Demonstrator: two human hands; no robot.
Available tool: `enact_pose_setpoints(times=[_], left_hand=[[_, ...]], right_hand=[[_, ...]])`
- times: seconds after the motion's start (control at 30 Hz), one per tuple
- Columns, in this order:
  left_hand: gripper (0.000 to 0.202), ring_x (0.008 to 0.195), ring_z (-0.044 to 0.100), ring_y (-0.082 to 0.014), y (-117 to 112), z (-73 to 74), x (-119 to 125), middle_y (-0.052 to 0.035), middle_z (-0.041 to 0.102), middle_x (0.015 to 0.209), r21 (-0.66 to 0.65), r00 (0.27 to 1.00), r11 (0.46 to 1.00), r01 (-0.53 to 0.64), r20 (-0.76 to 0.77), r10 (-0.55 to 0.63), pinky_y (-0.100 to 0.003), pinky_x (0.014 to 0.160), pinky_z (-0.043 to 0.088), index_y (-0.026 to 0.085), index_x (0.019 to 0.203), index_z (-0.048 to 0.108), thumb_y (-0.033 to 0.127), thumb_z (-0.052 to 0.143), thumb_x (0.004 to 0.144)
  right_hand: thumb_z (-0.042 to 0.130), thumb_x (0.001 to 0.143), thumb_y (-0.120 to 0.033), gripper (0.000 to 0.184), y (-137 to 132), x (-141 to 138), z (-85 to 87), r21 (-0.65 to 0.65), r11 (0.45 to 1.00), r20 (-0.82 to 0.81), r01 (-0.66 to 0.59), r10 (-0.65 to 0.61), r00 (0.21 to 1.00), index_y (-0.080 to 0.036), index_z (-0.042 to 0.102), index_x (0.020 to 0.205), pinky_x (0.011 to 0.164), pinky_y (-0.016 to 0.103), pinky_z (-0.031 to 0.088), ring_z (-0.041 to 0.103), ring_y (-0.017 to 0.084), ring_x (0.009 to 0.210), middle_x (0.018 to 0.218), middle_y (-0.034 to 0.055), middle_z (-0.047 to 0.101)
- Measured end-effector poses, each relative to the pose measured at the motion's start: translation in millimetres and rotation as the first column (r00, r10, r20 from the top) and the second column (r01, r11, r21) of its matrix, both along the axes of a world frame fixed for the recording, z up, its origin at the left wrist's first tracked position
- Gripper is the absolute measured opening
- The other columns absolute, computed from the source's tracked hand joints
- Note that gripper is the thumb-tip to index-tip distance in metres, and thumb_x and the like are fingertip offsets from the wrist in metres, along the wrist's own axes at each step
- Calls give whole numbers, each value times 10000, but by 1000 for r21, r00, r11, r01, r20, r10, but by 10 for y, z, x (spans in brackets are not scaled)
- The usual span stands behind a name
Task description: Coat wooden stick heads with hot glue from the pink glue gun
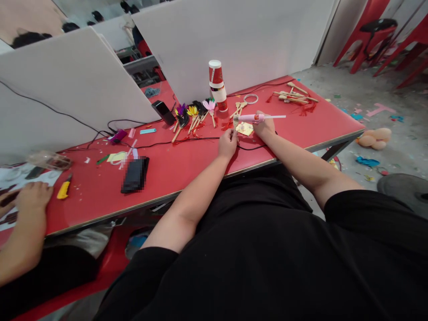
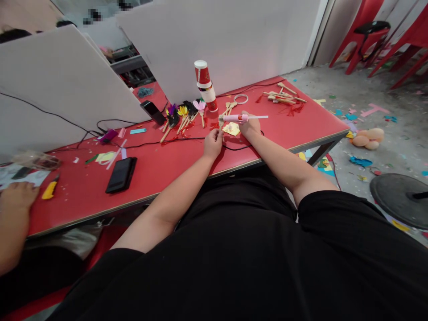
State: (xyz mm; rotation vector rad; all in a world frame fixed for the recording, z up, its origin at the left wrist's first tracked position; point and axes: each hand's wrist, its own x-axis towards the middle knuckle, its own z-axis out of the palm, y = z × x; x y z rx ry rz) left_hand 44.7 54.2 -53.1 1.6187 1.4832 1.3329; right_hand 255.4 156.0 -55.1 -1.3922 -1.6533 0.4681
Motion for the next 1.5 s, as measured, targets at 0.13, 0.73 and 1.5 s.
enact_pose_setpoints(times=[0.13,0.73,1.5], left_hand=[[221,792,714,-221,2,-4,3,-26,753,808,6,1000,1000,15,-18,-15,-329,820,460,229,1022,715,328,679,1217],[204,757,724,-201,-47,83,38,-21,763,784,-50,997,999,-9,75,13,-317,810,501,193,1054,770,317,696,1198],[272,581,454,-83,21,276,-96,72,524,731,-306,800,952,-17,567,196,-235,586,317,211,993,652,309,636,1246]], right_hand=[[710,900,-153,333,-44,31,31,0,999,10,-46,46,999,-305,414,906,722,345,318,448,182,708,726,-74,434],[747,845,-2,397,-93,32,59,-59,997,20,-40,41,999,-286,470,862,711,342,308,461,177,693,723,-72,474],[711,761,-131,353,-159,90,47,6,998,-28,-55,56,998,-304,403,779,700,345,359,469,191,698,695,-73,461]])
